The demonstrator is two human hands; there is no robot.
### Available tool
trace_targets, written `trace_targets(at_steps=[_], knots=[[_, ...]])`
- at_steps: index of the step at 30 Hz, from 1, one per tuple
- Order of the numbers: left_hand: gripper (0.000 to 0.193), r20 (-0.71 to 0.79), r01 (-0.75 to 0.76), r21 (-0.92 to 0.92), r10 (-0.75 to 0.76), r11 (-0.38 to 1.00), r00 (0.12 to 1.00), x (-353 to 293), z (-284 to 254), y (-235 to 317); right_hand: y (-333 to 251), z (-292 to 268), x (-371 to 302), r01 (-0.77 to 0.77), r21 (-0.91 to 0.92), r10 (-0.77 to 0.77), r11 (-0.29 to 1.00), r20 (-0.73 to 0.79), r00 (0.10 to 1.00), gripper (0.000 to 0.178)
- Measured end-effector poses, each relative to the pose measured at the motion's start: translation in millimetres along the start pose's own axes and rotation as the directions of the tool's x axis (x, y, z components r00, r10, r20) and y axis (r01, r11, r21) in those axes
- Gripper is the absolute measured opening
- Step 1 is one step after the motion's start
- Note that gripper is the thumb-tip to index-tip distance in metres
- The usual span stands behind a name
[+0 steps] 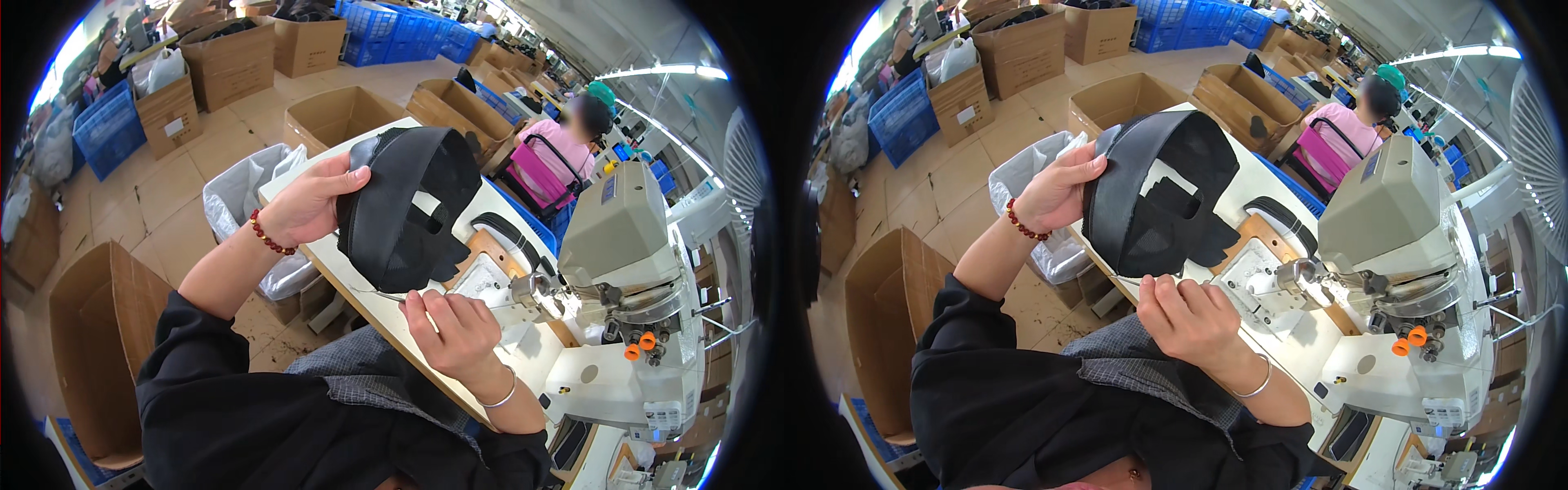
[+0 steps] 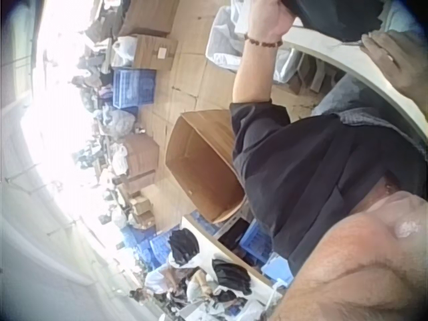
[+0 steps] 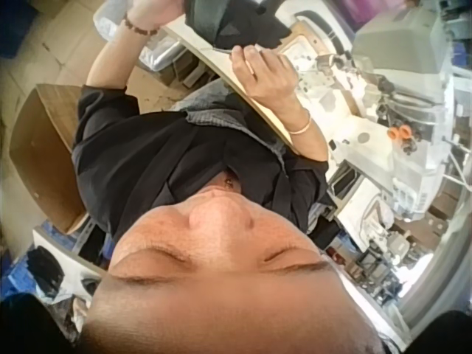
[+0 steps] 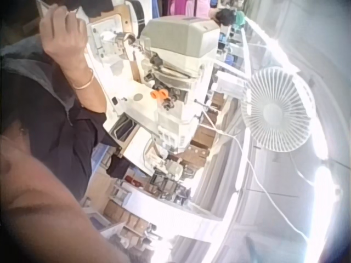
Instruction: The person sews fabric components together using a sewing machine, trims threads with snips, and sews additional fabric pieces together.
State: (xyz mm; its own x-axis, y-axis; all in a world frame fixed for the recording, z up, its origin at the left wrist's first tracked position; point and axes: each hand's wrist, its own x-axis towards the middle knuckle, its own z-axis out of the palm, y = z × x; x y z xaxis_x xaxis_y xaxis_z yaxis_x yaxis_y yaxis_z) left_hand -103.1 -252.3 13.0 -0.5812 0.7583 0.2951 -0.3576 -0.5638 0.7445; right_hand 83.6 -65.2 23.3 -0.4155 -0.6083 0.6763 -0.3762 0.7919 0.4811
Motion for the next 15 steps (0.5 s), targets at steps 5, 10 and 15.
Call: trace_targets(at_steps=[5,10,15], knots=[[0.047,0.006,0.006,-0.019,-0.006,1.0,1.0,0.7,0.4,0.3,-0.6,-2.1,1.7,0.021,-0.06,-0.022,0.998,-0.015,1.0,0.012],[0.042,0.005,0.0,-0.064,0.001,0.998,1.0,1.3,1.4,1.9,0.3,-8.9,0.3,-0.002,-0.096,0.004,0.995,0.024,1.0,0.015],[0.042,0.038,0.005,-0.109,0.0,0.994,0.999,2.0,0.0,1.8,-0.8,-10.1,1.9,-0.024,-0.088,0.027,0.996,0.033,0.999,0.017]])
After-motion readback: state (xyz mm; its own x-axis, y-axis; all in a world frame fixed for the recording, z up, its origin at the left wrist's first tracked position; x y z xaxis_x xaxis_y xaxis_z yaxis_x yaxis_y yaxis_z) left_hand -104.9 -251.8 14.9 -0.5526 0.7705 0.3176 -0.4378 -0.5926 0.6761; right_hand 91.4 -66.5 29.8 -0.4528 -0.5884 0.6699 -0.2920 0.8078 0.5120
